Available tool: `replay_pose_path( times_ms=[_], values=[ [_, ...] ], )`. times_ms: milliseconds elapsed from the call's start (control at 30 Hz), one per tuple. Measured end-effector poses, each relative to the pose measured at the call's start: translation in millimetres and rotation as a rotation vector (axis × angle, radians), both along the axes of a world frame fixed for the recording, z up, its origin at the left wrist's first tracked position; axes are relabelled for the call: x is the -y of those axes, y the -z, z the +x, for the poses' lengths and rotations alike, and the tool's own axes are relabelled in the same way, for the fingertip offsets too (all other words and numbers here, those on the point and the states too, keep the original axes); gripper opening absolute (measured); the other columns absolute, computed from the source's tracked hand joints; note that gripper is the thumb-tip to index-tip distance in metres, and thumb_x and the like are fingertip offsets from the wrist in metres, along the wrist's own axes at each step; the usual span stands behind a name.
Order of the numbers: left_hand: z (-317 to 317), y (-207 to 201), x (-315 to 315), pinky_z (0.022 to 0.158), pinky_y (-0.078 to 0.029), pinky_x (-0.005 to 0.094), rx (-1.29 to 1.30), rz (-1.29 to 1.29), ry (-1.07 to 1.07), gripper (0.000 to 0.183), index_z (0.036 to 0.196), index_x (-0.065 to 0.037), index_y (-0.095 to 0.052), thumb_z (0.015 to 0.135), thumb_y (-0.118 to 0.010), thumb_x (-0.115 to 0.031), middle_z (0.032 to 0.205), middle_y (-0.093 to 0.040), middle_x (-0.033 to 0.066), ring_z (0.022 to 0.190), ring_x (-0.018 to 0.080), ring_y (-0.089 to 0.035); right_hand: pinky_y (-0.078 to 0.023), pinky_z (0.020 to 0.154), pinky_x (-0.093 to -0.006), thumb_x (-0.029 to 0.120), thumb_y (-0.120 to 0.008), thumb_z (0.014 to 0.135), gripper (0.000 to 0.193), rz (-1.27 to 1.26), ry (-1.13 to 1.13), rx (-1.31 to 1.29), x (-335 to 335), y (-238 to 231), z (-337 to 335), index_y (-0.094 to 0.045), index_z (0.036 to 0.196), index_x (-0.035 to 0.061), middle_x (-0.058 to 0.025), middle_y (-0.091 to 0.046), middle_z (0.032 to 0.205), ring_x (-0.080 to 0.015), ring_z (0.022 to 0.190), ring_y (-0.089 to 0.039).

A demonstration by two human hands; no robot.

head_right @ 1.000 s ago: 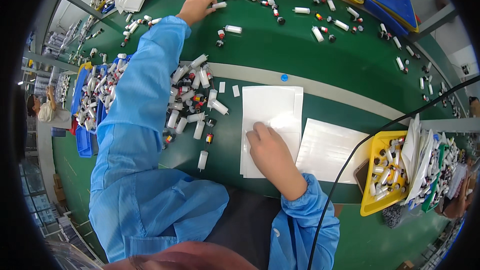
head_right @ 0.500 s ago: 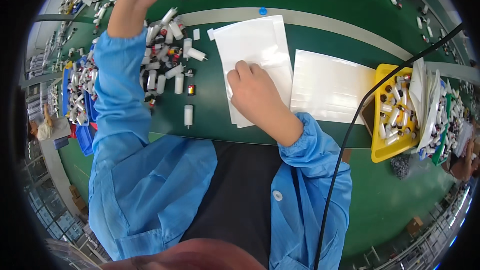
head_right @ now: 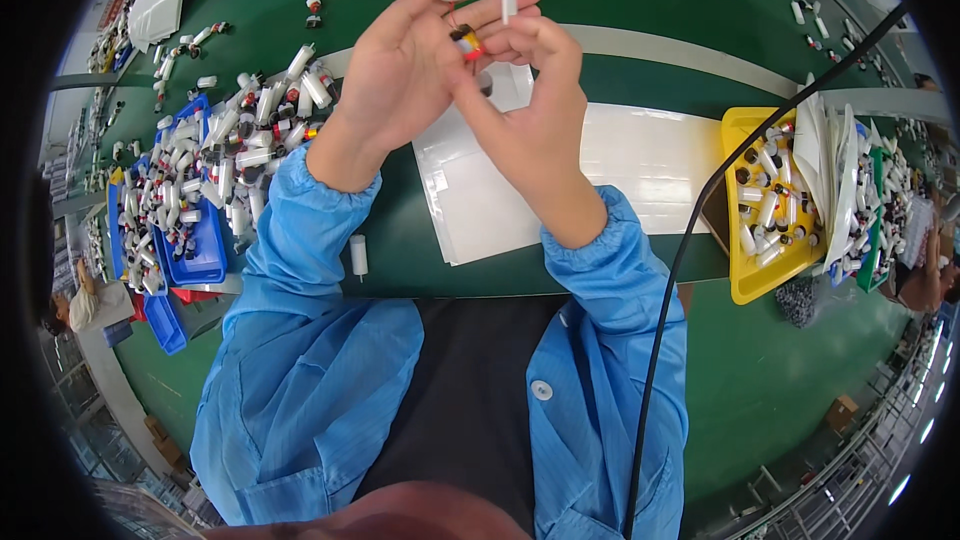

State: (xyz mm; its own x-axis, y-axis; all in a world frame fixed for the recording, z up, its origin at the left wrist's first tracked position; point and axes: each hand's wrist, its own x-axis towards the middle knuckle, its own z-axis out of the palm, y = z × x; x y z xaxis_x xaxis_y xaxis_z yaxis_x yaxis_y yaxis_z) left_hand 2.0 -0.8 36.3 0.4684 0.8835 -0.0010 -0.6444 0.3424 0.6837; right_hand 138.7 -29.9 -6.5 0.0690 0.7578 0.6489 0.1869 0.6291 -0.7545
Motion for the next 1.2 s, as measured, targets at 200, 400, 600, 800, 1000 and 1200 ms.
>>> replay_pose_path(
  times_ms=[200, 400, 600, 800, 1000, 1200],
  values=[
    [-2, 7, -2, 0.112, -0.036, 0.0412, -0.043, 0.029, 0.058, 0.051, 0.146, -0.001, -0.039, 0.104, -0.032, -0.029, 0.147, -0.048, 0.0211, 0.129, 0.0288, -0.052, -0.053, 0.081, -0.0306, -0.001, -0.067, 0.091, 0.054, -0.177, -0.106, -0.285, -4, 9, 10, -0.034, 0.133, 0.0029, -0.0127, -0.068, 0.1, -0.0174, 0.089, -0.066],
    [-15, 13, -13, 0.102, -0.048, 0.0334, -0.361, 0.293, 0.134, 0.043, 0.14, 0.004, -0.048, 0.101, -0.05, -0.014, 0.133, -0.061, 0.0178, 0.117, 0.02, -0.061, -0.053, 0.081, -0.0299, 0.006, -0.059, 0.099, 0.049, -0.463, -0.367, -0.522, -1, -1, 21, -0.027, 0.136, 0.0034, -0.014, -0.07, 0.101, -0.0171, 0.086, -0.067],
    [-18, 16, -14, 0.095, -0.053, 0.0308, -0.573, 0.508, -0.102, 0.032, 0.127, 0.0, -0.061, 0.096, -0.063, -0.007, 0.121, -0.068, 0.0143, 0.107, 0.0181, -0.066, -0.051, 0.084, -0.0299, 0.002, -0.061, 0.096, 0.05, -0.397, -0.306, -0.486, -1, 4, 17, -0.029, 0.134, 0.0031, -0.014, -0.066, 0.104, -0.0166, 0.094, -0.064],
    [-15, 10, -10, 0.095, -0.055, 0.0298, -0.654, 0.447, -0.189, 0.026, 0.122, 0.001, -0.063, 0.098, -0.06, -0.007, 0.12, -0.069, 0.0135, 0.106, 0.0178, -0.067, -0.05, 0.088, -0.0289, -0.006, -0.067, 0.089, 0.048, -0.121, -0.121, -0.172, -7, 19, 18, -0.04, 0.128, 0.0024, -0.0106, -0.06, 0.111, -0.0151, 0.102, -0.06],
    [-19, 7, -14, 0.094, -0.055, 0.0283, -0.717, 0.529, -0.159, 0.021, 0.117, 0.0, -0.067, 0.098, -0.06, -0.006, 0.117, -0.07, 0.0107, 0.104, 0.0163, -0.067, -0.051, 0.081, -0.0239, -0.003, -0.07, 0.089, 0.018, -0.08, -0.129, -0.298, -10, 3, 30, -0.063, 0.105, -0.0009, -0.008, -0.063, 0.109, -0.0096, 0.093, -0.062],
    [-21, 1, -13, 0.088, -0.056, 0.0353, -0.863, 0.652, -0.092, 0.021, 0.111, -0.002, -0.064, 0.096, -0.059, -0.017, 0.114, -0.07, 0.0149, 0.103, 0.0249, -0.067, -0.052, 0.071, -0.0198, 0.002, -0.071, 0.09, 0.014, -0.401, -0.223, -0.254, -3, -14, 34, -0.067, 0.103, -0.0009, -0.005, -0.071, 0.09, -0.0073, 0.081, -0.065]
  ],
)
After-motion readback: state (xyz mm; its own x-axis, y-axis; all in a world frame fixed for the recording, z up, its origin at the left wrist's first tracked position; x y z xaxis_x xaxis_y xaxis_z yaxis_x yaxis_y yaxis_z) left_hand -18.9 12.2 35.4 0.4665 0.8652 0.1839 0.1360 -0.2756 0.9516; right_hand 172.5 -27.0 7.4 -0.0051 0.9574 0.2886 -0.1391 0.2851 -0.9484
